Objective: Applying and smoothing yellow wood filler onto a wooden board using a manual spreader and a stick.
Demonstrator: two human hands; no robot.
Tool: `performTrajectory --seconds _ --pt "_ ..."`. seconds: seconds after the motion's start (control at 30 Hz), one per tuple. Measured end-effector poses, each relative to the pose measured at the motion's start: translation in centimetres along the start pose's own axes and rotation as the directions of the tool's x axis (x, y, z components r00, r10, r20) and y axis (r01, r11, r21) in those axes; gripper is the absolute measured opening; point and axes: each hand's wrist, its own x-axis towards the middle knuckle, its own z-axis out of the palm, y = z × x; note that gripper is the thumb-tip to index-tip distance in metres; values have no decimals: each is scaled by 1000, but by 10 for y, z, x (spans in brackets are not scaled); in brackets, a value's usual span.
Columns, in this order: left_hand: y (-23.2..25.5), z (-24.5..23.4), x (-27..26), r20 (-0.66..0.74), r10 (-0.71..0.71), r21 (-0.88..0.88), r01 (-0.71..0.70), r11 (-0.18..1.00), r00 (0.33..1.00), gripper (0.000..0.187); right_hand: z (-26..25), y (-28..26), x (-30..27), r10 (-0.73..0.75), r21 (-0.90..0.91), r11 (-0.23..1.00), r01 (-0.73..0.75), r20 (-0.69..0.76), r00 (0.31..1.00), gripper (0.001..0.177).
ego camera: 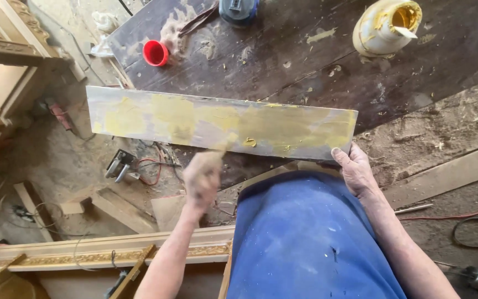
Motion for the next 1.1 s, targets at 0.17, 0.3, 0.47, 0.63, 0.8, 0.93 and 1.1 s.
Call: performTrajectory --seconds 0.17,0.3,0.47,0.63,0.8,0.93,1.1 --pt "27 33 23 -77 -721 -222 694 686 688 37 -4 2 5 -8 1 1000 8 33 999 16" --pt "49 109 17 96 -632 -563 565 603 769 38 -7 2 6 -31 -72 997 36 69 997 18" --pt "80 81 48 303 -885 -700 712 44 353 34 -3 -3 2 25 -48 999 -24 17 1000 17" --pt "36 -2 57 131 -944 -838 543 57 302 21 29 -40 -22 46 -47 998 -47 -39 998 18" --pt "-46 -22 15 52 -918 -877 458 146 392 15 18 -28 -5 27 -72 997 -34 -100 995 34" --pt "-48 -21 42 -42 -818 -682 581 443 574 27 14 -19 1 28 -34 999 -33 -128 991 38" --pt "-33 -22 89 -110 -686 -313 630 711 719 18 4 -7 3 16 -71 997 -27 -147 989 38"
